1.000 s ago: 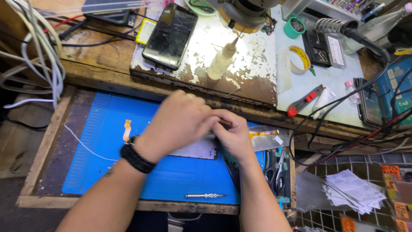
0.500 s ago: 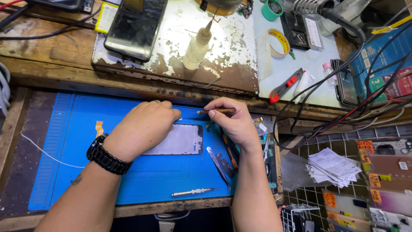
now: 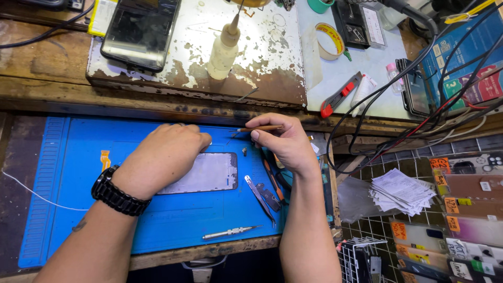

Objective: The person uses a metal pry tool to separate the screen assembly from the back housing of a smartphone. After detaching the screen, they connect a white charging cable to a tablet, inspect the tablet's screen, and then place the tablet into a red bag.

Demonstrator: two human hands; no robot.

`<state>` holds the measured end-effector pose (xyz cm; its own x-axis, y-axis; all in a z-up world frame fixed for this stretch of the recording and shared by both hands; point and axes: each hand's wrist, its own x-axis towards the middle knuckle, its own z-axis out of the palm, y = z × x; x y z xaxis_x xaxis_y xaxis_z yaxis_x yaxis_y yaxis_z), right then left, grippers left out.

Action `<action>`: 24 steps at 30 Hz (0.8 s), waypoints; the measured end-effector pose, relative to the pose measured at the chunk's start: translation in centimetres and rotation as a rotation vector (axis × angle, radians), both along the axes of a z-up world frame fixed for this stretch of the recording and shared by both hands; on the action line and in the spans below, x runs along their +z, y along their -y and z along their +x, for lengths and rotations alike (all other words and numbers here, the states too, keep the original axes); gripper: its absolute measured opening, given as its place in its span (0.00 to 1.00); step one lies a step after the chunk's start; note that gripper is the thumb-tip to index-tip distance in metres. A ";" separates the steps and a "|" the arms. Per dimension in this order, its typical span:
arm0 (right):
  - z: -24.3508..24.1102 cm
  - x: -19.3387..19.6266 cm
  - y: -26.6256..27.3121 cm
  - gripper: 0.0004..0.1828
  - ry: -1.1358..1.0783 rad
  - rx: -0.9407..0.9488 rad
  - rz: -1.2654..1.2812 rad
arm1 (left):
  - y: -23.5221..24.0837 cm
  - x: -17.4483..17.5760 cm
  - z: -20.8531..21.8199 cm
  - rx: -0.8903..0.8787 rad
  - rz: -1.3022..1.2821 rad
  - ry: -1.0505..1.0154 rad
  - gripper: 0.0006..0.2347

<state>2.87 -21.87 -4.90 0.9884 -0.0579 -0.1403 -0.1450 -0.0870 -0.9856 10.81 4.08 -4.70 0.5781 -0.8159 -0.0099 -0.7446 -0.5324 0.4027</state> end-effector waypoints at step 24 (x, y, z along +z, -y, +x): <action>-0.1 0.1 -0.9 0.05 -0.078 0.220 0.032 | 0.0 -0.2 0.2 -0.008 -0.004 -0.065 0.07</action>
<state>2.79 -20.96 -4.79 0.9628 0.1634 -0.2153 -0.2020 -0.0943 -0.9748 11.04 4.08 -4.85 0.5699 -0.8205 -0.0441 -0.7212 -0.5252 0.4518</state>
